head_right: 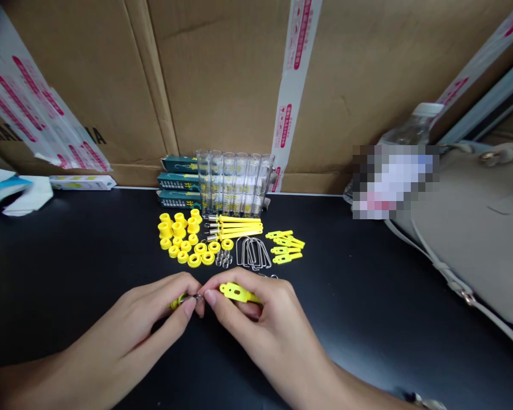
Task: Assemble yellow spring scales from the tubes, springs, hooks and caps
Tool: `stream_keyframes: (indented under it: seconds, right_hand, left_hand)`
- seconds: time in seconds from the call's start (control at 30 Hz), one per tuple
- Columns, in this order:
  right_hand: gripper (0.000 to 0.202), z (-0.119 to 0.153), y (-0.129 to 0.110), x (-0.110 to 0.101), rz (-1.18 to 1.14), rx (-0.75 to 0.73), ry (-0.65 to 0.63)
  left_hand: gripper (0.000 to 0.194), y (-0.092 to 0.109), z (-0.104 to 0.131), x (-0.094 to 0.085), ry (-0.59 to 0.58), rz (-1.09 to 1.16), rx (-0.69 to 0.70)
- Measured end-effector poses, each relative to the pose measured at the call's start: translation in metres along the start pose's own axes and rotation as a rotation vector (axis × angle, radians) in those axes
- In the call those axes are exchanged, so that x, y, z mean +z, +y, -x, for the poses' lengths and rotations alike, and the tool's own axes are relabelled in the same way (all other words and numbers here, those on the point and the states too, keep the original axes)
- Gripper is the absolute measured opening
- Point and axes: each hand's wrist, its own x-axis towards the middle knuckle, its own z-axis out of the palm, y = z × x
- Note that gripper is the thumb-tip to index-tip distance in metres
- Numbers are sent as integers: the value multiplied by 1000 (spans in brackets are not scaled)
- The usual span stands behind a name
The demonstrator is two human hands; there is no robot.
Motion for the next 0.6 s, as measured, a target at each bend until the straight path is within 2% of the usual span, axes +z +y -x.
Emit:
stream_keyframes:
  seconds: [0.23, 0.6]
  right_hand:
    - [13, 2, 6, 3, 121, -62, 40]
    - [21, 0, 5, 2, 80, 14, -21]
  left_hand:
    - [18, -2, 1, 4, -3, -41, 50]
    - [18, -9, 2, 8, 61, -150, 175]
